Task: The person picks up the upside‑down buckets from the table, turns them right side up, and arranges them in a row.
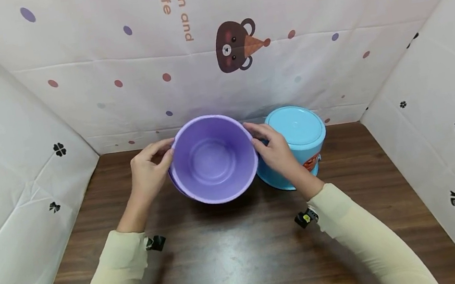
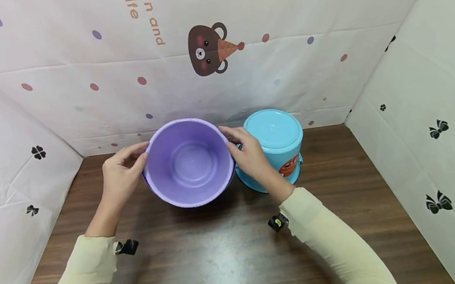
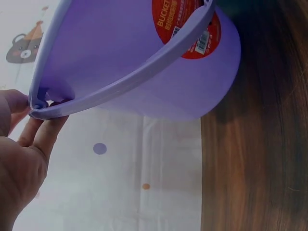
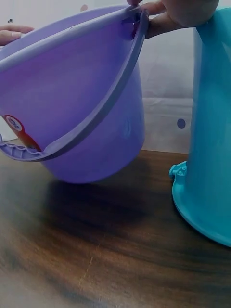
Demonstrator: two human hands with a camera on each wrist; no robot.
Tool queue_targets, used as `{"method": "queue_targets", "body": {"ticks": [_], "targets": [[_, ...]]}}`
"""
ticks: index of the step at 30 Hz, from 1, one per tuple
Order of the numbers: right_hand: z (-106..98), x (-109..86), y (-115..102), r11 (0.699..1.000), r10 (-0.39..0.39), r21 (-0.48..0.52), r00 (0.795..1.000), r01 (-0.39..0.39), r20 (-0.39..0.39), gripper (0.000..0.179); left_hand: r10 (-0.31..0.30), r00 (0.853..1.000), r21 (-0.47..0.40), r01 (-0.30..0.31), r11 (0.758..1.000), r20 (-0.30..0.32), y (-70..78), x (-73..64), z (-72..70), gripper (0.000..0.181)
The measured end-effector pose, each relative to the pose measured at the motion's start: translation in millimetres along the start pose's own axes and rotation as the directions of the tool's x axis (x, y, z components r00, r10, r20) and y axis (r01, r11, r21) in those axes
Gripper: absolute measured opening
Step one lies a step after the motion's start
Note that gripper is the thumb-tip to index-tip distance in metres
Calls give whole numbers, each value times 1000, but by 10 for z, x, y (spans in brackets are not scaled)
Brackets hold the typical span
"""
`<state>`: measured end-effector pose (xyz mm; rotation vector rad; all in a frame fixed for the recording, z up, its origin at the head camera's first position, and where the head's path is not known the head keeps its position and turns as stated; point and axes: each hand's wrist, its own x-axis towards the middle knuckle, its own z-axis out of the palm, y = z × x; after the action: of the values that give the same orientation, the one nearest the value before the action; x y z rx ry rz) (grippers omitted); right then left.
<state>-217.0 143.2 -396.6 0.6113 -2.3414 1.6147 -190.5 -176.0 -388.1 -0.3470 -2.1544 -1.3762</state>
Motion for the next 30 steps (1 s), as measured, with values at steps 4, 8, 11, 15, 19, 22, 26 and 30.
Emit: {"method": "queue_targets", "body": {"ticks": [4, 8, 11, 15, 19, 22, 26, 30], "targets": [[-7, 76, -25, 999, 39, 2, 999, -39, 13, 37, -39, 999, 3, 39, 999, 20, -35, 47, -26, 21], [1, 155, -61, 996, 90, -14, 995, -90, 39, 36, -84, 996, 57, 81, 995, 40, -63, 101, -55, 22], [-3, 216, -71, 990, 138, -36, 989, -136, 49, 36, -111, 992, 92, 105, 990, 63, -79, 150, -57, 22], [10, 305, -99, 978, 205, -57, 977, -202, 51, 36, -129, 988, 93, 121, 988, 84, -112, 241, -60, 22], [77, 382, -126, 968, 242, -75, 969, -238, 49, 37, -159, 983, 115, 148, 982, 96, -162, 323, -99, 22], [119, 443, -132, 966, 249, -80, 967, -244, 57, 37, -184, 977, 130, 169, 977, 108, -190, 379, -132, 22], [155, 530, -123, 956, 283, -98, 957, -276, 68, 37, -226, 964, 141, 206, 968, 140, -227, 447, -169, 23], [177, 619, -108, 947, 308, -126, 948, -297, 79, 35, -296, 941, 140, 275, 951, 162, -260, 508, -189, 23]]}}
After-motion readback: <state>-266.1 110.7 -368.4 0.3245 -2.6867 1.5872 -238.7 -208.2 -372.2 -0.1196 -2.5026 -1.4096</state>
